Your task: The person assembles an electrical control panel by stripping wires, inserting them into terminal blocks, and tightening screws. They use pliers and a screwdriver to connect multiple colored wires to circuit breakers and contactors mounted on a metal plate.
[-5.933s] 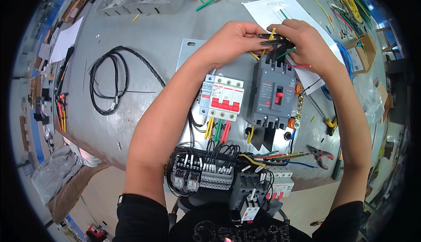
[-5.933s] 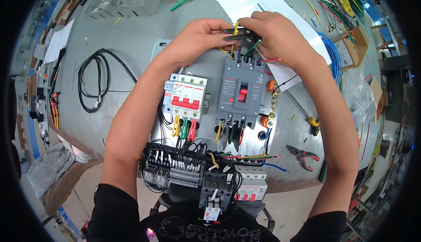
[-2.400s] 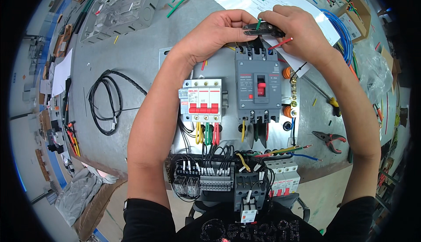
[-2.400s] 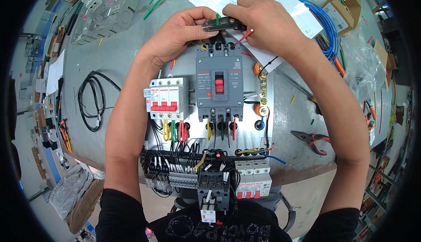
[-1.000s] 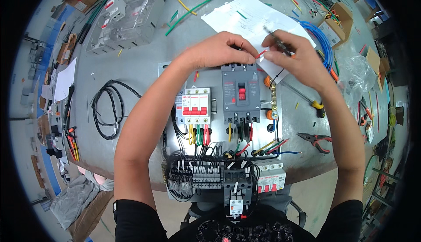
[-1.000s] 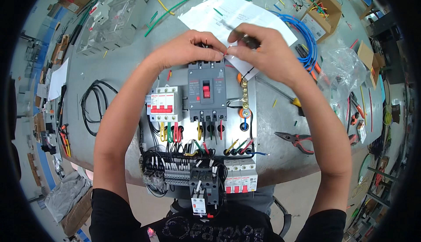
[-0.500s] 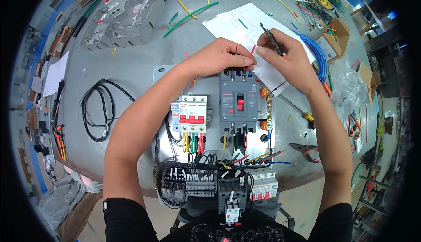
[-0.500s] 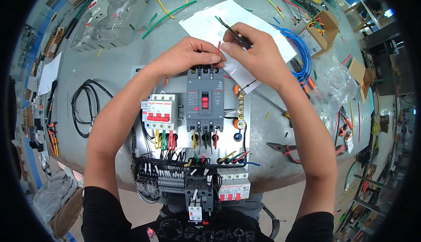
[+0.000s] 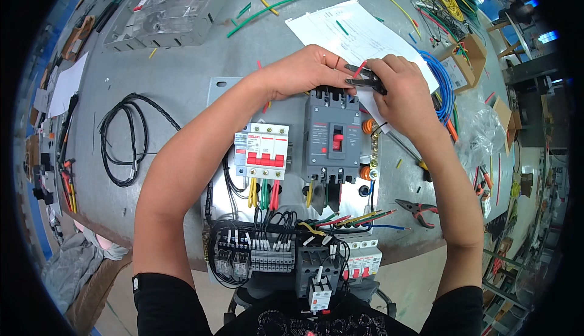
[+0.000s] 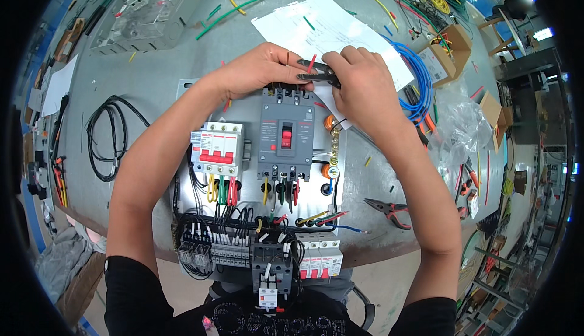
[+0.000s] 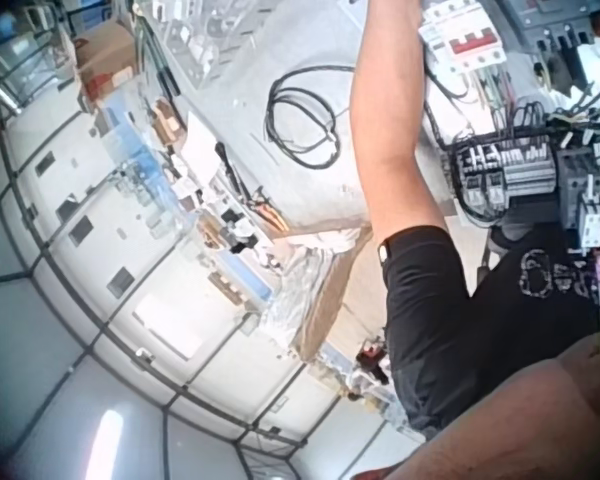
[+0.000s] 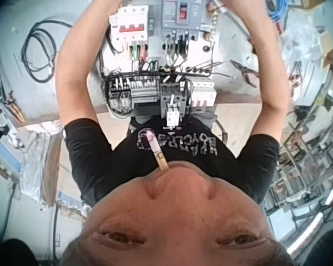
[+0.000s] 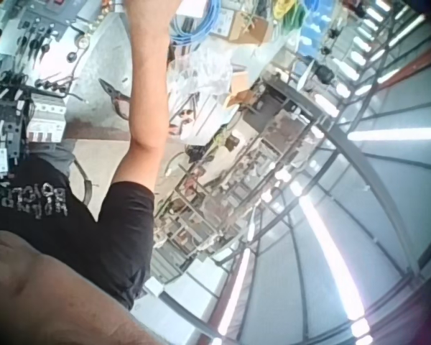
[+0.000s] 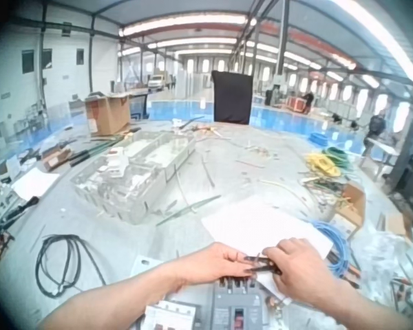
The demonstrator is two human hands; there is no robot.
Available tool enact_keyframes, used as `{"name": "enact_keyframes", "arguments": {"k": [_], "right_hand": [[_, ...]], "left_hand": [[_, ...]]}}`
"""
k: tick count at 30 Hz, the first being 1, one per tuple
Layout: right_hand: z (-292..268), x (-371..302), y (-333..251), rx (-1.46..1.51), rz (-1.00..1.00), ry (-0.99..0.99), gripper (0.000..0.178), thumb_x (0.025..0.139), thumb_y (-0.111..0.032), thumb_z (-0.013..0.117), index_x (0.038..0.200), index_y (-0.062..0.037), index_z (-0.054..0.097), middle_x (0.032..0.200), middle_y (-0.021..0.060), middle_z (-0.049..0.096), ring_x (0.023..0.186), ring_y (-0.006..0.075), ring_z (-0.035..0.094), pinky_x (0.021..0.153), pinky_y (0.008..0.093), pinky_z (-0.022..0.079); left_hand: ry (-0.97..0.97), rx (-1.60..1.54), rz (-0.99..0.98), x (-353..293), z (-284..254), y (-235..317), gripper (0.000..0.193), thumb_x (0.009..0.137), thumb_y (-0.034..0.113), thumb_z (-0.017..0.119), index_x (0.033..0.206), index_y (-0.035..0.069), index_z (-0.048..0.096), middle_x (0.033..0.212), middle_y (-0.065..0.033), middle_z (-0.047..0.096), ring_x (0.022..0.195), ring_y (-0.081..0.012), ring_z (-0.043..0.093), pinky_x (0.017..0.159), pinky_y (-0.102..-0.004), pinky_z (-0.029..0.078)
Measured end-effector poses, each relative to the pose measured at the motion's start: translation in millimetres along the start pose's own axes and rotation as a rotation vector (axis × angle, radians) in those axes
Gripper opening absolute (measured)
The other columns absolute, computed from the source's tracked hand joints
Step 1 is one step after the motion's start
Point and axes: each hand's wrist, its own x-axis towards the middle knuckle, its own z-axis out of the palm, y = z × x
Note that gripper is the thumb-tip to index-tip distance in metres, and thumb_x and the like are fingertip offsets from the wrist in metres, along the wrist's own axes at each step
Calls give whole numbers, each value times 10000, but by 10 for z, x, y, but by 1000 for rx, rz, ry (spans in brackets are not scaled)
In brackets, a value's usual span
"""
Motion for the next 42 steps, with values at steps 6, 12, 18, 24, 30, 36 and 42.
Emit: {"name": "enact_keyframes", "arguments": {"k": [6,12,18,24,30,36,42], "right_hand": [[-42,22,-33,-22,16,-28,424,773,-5,727,1190,-76,696,952,120,665,967,339,656,890,461,509],[-37,27,-49,-29,37,-35,350,795,-13,703,1140,-69,695,939,131,665,948,348,660,876,469,513],[-24,18,-62,-27,55,-37,326,803,-17,697,1125,-70,696,926,136,666,931,350,662,864,472,514],[-26,29,-90,-14,60,-36,359,807,-18,697,1161,-73,706,927,134,669,929,350,664,858,474,512],[-25,36,-50,3,64,-51,350,806,-10,702,1148,-83,704,893,137,667,885,360,677,813,478,526],[8,35,-19,39,78,-39,338,793,-3,710,1119,-93,695,871,141,663,847,383,683,766,505,540],[55,33,14,54,83,-18,311,794,-6,709,1090,-99,689,861,137,660,814,385,682,736,509,542]], "left_hand": [[0,-16,2,-5,5,-8,236,1028,143,715,1188,-20,774,1113,-108,817,1006,-114,753,928,-257,586],[7,-12,-2,-5,12,-6,257,1023,132,717,1222,-21,772,1122,-117,817,1010,-121,754,944,-265,585],[14,-17,-4,-8,20,5,253,1018,124,719,1221,-15,777,1117,-118,817,1011,-120,752,951,-269,584],[44,-55,-4,-31,69,36,200,983,160,762,1117,16,798,1031,-68,818,942,-91,734,889,-245,571],[13,12,9,-10,30,12,224,1013,151,741,1169,-1,791,1097,-98,820,998,-107,743,917,-258,578],[19,-29,-2,-13,46,11,214,1008,168,757,1147,13,804,1066,-68,819,971,-95,738,904,-253,576],[13,-43,-10,-15,47,30,203,990,176,764,1133,37,803,1037,-46,812,949,-85,725,908,-252,557]]}}
